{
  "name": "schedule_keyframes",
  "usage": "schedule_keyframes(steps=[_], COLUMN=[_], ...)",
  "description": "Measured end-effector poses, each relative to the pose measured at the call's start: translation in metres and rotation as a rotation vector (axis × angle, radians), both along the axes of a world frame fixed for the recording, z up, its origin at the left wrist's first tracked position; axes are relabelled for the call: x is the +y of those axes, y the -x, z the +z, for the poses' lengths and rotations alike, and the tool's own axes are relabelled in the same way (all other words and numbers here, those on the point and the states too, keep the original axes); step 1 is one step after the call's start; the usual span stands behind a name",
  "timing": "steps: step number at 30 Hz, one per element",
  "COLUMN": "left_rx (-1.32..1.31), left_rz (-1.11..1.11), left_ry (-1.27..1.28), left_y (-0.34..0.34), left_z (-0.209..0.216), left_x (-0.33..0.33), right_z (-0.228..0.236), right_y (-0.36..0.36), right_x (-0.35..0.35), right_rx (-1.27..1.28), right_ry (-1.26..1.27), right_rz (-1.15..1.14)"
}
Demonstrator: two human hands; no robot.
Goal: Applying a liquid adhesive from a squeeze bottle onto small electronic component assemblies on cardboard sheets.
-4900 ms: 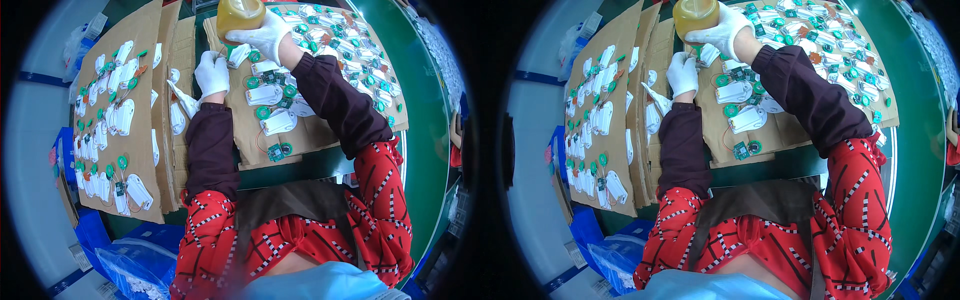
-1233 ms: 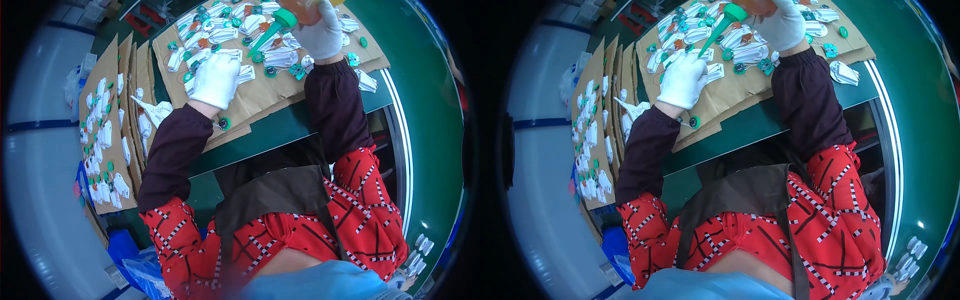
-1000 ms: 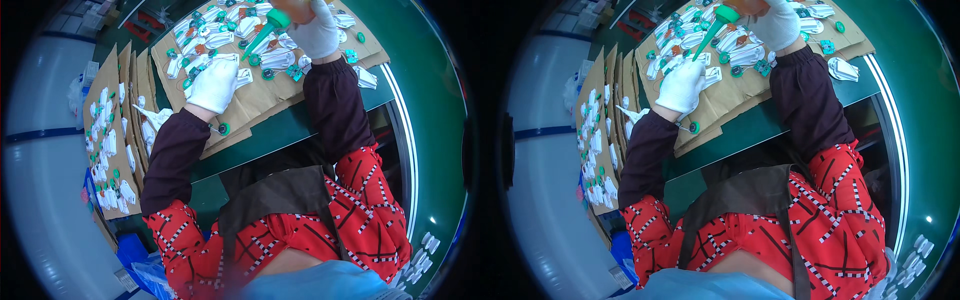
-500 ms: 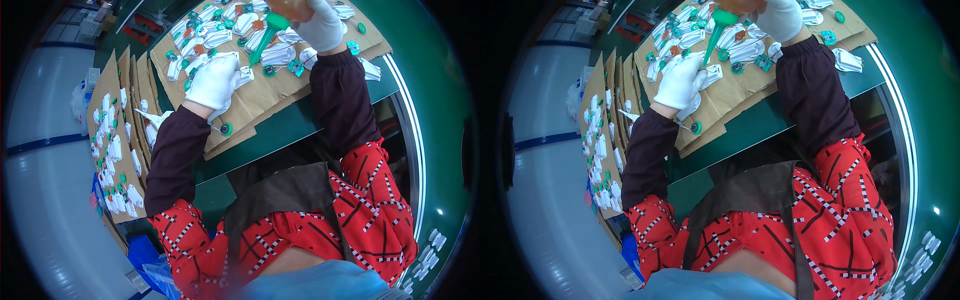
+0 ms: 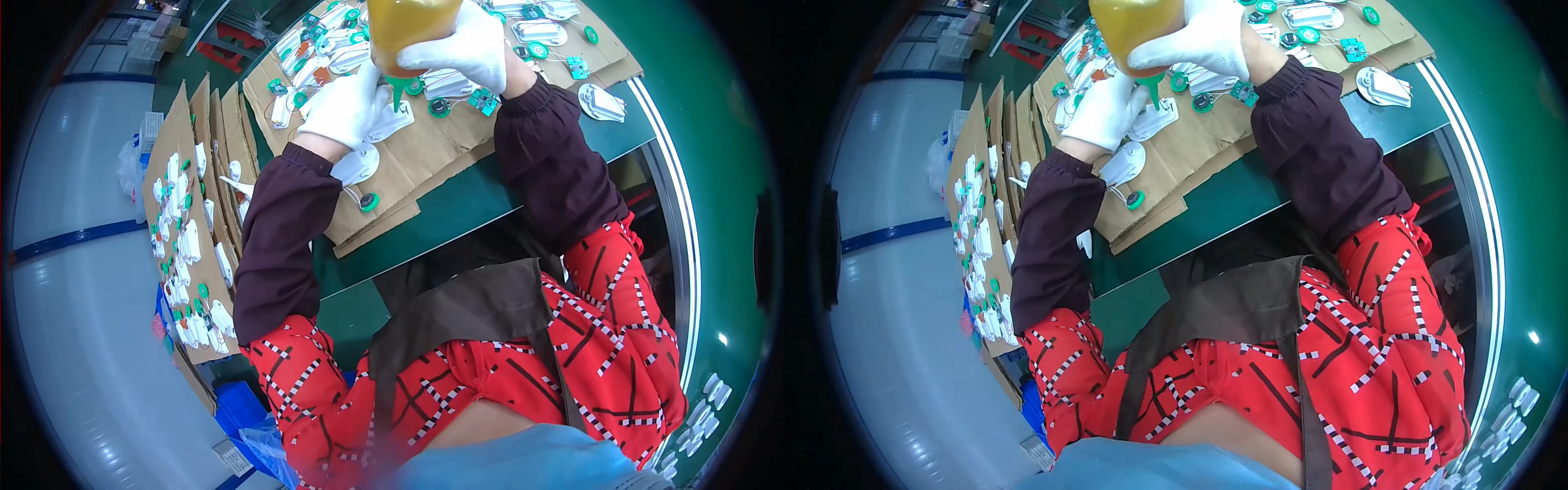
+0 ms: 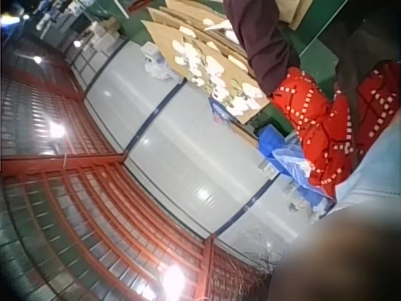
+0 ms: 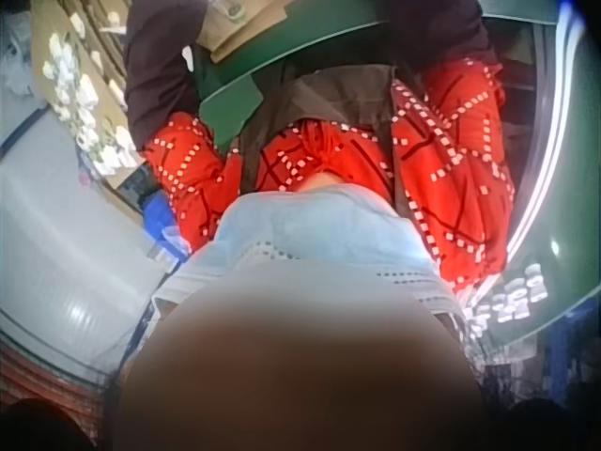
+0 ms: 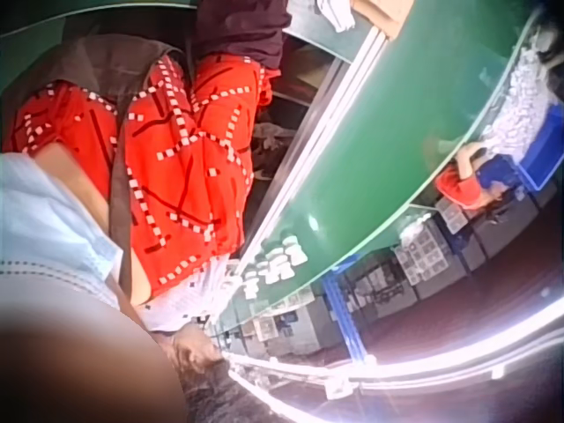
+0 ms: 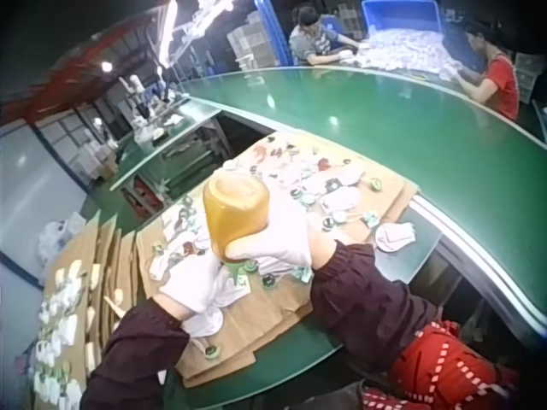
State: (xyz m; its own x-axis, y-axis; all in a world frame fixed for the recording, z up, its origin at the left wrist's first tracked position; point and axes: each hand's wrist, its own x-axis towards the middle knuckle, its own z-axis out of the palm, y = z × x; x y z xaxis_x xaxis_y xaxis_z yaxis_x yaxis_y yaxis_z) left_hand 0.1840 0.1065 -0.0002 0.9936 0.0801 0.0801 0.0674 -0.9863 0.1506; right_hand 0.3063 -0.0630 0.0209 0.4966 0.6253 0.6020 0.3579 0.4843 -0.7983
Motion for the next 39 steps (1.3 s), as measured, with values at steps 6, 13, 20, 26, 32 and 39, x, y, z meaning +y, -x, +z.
schedule_keyframes(steps=[6, 13, 20, 26, 32, 39], left_rx=[0.035, 0.066, 0.065, 0.113, 0.057, 0.100], left_rz=[-0.022, 0.000, -0.023, -0.012, -0.045, -0.030], left_ry=[0.042, 0.056, 0.039, -0.002, 0.012, 0.015], left_y=[0.003, 0.009, 0.009, 0.006, 0.005, 0.006], left_z=[0.004, 0.005, 0.002, 0.010, 0.007, 0.008], left_x=[0.006, -0.005, -0.001, -0.006, -0.006, -0.006], right_z=[-0.020, 0.002, 0.005, -0.005, -0.005, -0.001], right_y=[-0.004, 0.007, 0.009, 0.007, 0.008, 0.009], right_x=[0.007, 0.000, 0.003, 0.004, 0.001, 0.000], right_rx=[-0.146, -0.053, -0.075, 0.037, -0.002, 0.007], right_ry=[0.319, 0.035, 0.099, 0.082, 0.107, 0.055], right_rz=[-0.067, -0.127, -0.121, 0.048, 0.073, 0.078])
